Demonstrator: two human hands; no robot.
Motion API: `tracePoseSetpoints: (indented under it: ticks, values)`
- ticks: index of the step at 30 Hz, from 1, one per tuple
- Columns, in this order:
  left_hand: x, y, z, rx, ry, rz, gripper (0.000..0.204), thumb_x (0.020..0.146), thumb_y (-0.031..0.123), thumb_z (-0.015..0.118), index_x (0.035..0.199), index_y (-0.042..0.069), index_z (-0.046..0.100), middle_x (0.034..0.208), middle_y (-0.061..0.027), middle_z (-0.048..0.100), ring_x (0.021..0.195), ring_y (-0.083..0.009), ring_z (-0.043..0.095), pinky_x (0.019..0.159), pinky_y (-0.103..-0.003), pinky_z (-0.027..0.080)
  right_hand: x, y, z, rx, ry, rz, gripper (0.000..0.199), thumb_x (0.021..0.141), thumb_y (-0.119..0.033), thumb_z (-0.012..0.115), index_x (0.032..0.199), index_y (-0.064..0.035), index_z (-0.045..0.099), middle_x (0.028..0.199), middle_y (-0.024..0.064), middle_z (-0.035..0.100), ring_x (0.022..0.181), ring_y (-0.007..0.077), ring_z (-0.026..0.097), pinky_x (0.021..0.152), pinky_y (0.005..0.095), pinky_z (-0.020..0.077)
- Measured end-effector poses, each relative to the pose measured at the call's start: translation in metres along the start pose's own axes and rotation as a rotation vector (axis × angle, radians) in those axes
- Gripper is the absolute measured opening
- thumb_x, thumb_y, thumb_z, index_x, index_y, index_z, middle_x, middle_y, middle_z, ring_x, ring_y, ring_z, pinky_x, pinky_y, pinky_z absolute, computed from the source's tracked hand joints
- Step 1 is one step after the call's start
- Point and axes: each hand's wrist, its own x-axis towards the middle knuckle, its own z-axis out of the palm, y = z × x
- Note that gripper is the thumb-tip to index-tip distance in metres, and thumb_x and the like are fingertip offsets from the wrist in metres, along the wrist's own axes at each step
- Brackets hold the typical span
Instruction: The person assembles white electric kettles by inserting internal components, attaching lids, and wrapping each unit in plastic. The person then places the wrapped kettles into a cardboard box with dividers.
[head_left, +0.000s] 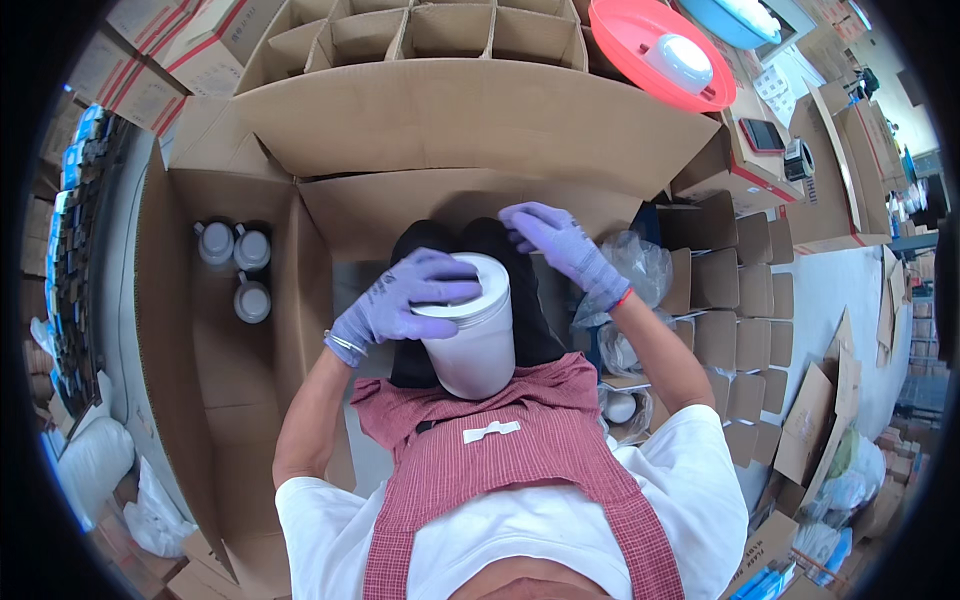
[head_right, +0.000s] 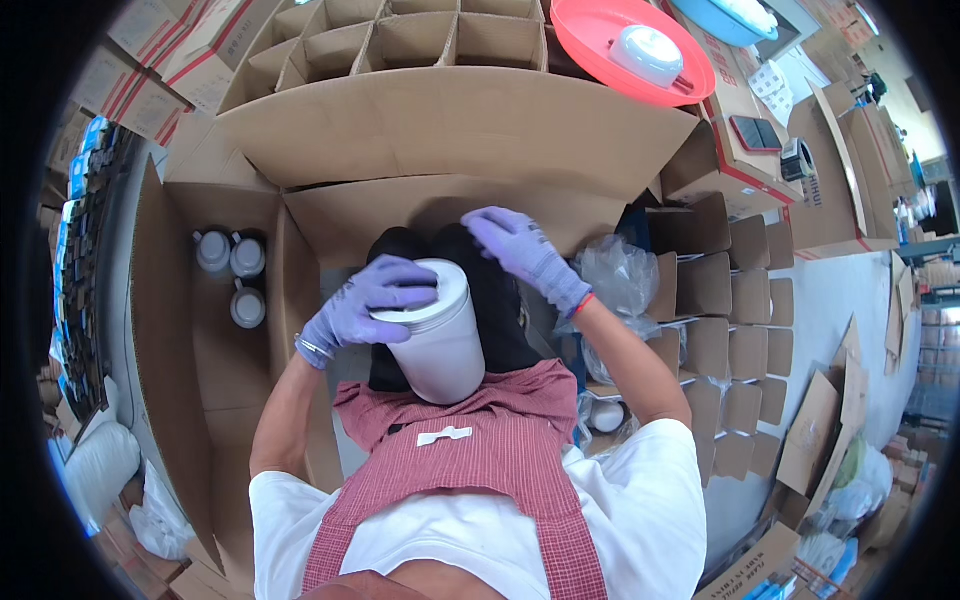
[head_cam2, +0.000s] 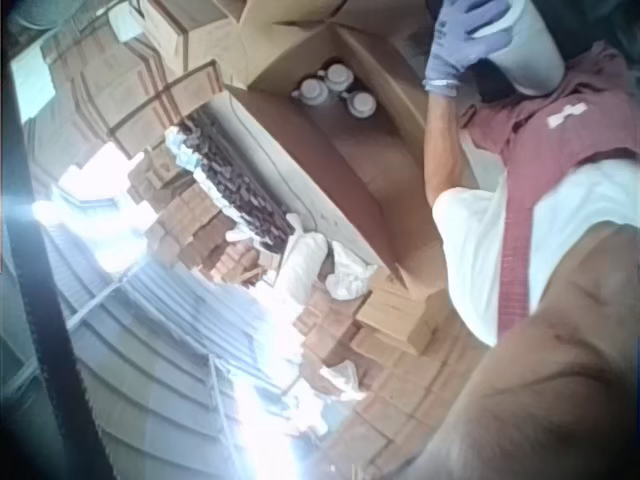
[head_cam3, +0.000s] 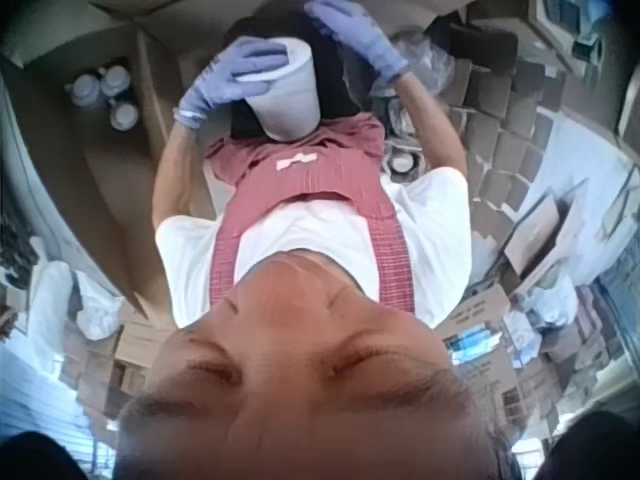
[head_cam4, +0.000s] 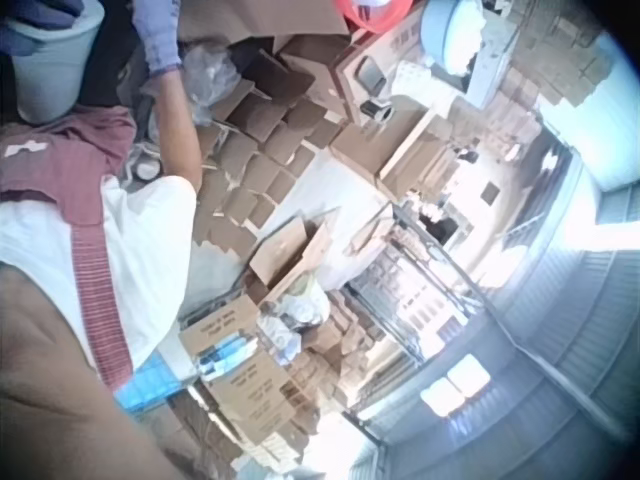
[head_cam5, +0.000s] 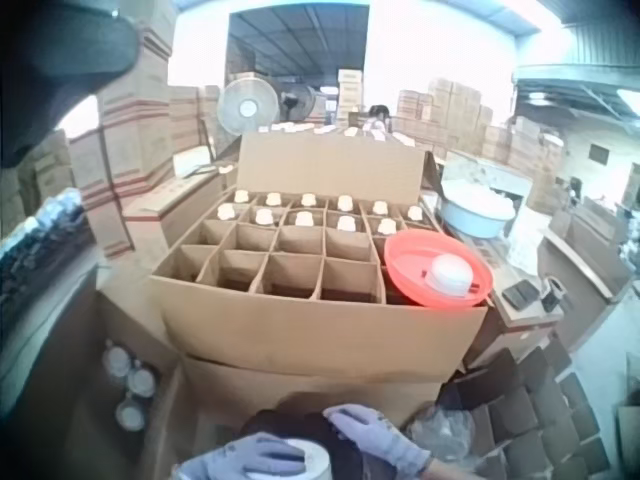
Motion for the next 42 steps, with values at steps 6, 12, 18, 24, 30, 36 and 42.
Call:
tracePoseSetpoints:
  ticks: [6, 12, 18, 24, 30, 36, 42]
  values:
    - [-0.001, -0.006, 0.012, 0.02, -0.064, -0.011, 0.059, 0.074, 0.037, 0.072, 0.128, 0.013, 0.065, 0.141, -0.0144, 0.051, 0.125, -0.0398, 0.046, 0.108, -0.049, 0.034, -0.013, 0.005, 0.068, 0.142, -0.125, -0.05, 0.031, 0.1, -0.02, 0.054, 0.125, -0.0016, 0.06, 0.12, 0.0114, 0.062, 0.113, 0.0206, 0.058, 0.1, 0.0324, 0.0461]
    - [-0.011, 0.019, 0.039, 0.055, 0.046, -0.262, 0.049, 0.082, 0.032, 0.066, 0.127, 0.013, 0.065, 0.138, -0.0144, 0.052, 0.125, -0.0383, 0.046, 0.109, -0.047, 0.034, 0.009, 0.041, 0.066, -0.431, -0.325, -0.588, 0.034, 0.1, -0.025, 0.046, 0.12, -0.0021, 0.061, 0.127, 0.0177, 0.06, 0.119, 0.0339, 0.056, 0.103, 0.0397, 0.0444]
    - [-0.008, 0.015, 0.054, -0.393, 0.554, -0.381, 0.047, 0.097, 0.033, 0.047, 0.129, 0.001, 0.061, 0.14, -0.019, 0.052, 0.135, -0.0315, 0.044, 0.113, -0.041, 0.032, -0.015, 0.013, 0.054, -0.155, -0.226, -0.344, 0.036, 0.101, -0.025, 0.048, 0.121, 0.0025, 0.06, 0.125, 0.0191, 0.061, 0.118, 0.0336, 0.057, 0.104, 0.0383, 0.0433]
    - [-0.013, 0.015, 0.036, -0.169, 0.201, -0.25, 0.101, 0.075, 0.077, 0.059, 0.141, 0.001, 0.049, 0.155, -0.0201, 0.032, 0.14, -0.0361, 0.038, 0.115, -0.041, 0.031, -0.013, -0.015, 0.054, 0.305, -0.153, -0.043, 0.049, 0.104, -0.036, 0.045, 0.107, 0.007, 0.067, 0.104, 0.0164, 0.069, 0.104, 0.0247, 0.064, 0.099, 0.0342, 0.0452]
    - [-0.004, 0.03, 0.011, -0.319, 0.288, -0.373, 0.078, 0.083, 0.05, 0.07, 0.143, 0.006, 0.048, 0.147, -0.0175, 0.045, 0.13, -0.0269, 0.05, 0.109, -0.038, 0.04, 0.015, -0.029, 0.05, 0.549, 0.073, -0.233, 0.05, 0.104, -0.039, 0.045, 0.12, 0.005, 0.06, 0.112, 0.0142, 0.066, 0.104, 0.0228, 0.062, 0.099, 0.0364, 0.0458]
    - [0.02, 0.039, 0.02, -1.249, 0.875, -0.397, 0.077, 0.099, 0.066, 0.033, 0.143, 0.003, 0.043, 0.133, -0.013, 0.056, 0.12, -0.0238, 0.057, 0.105, -0.04, 0.047, -0.007, -0.052, 0.06, -0.844, 0.258, -1.09, 0.061, 0.081, -0.011, 0.069, 0.138, -0.0055, 0.049, 0.14, 0.0213, 0.043, 0.119, 0.037, 0.055, 0.098, 0.0409, 0.0488]
    - [0.026, 0.044, 0.042, -0.547, 0.905, -0.376, 0.066, 0.095, 0.04, 0.045, 0.145, -0.003, 0.04, 0.141, -0.0165, 0.049, 0.128, -0.0248, 0.052, 0.108, -0.038, 0.041, -0.012, -0.074, 0.069, 0.273, 0.09, -0.234, 0.039, 0.101, -0.026, 0.052, 0.127, 0.002, 0.053, 0.107, 0.0154, 0.065, 0.095, 0.0177, 0.066, 0.079, 0.0314, 0.0558]
